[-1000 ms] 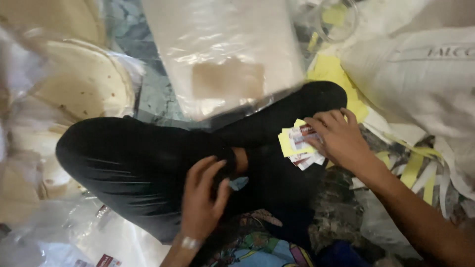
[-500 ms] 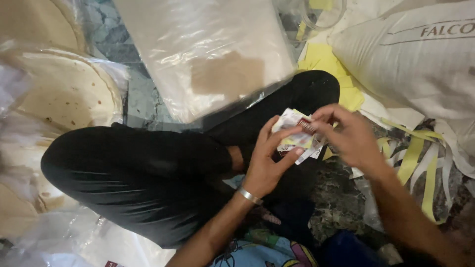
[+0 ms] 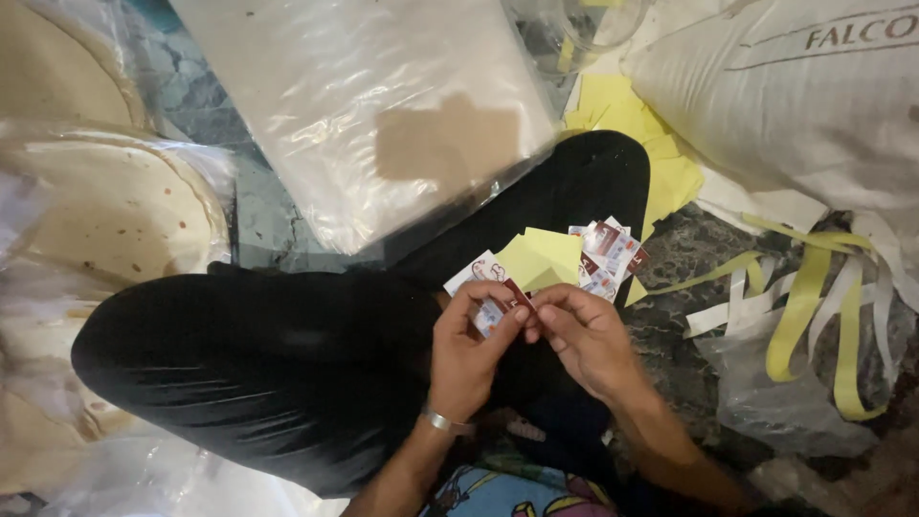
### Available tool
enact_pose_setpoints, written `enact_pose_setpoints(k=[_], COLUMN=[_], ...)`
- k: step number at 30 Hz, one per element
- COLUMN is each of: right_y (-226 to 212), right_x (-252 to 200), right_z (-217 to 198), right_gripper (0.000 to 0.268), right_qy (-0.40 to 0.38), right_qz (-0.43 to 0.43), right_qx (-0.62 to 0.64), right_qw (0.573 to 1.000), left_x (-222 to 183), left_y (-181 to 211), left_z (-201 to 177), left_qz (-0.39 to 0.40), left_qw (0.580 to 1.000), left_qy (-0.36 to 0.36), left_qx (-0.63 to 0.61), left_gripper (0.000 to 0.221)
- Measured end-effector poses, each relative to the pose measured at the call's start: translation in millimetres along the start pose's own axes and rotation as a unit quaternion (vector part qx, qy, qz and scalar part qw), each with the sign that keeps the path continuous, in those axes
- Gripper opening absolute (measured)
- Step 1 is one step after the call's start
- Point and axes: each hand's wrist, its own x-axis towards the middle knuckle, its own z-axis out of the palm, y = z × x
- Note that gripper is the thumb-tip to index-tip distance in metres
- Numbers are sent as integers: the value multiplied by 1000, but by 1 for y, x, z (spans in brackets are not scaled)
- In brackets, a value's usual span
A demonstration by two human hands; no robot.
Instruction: The person sits on the floor and uses a heat sealer to seal stacks of tortillas in plastic bags, applying labels by hand to the front of each bag.
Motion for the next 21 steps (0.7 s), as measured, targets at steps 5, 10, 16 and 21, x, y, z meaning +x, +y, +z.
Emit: enact_pose_setpoints(k=[5, 10, 16, 21], right_y=[16, 17, 13, 14], right_x=[3, -4, -3, -3], right_z=[-10, -6, 12, 7], right_gripper=[14, 6, 10, 8], right_qy=[-24, -59, -17, 21], right_qz=[41, -7, -53, -100], right_qx=[39, -137, -139, -188], right_qw=[998, 989, 989, 977], left_x=[-4, -10, -10, -6], left_y=[5, 2, 4, -1], left_z=[-9, -12, -4, 7], left_qz=[-9, -41, 28, 54], left_qw=[999, 998, 996, 994], left_qy=[-20, -26, -17, 3], left_qx=[23, 27, 83, 100], left_gripper=[17, 17, 12, 14])
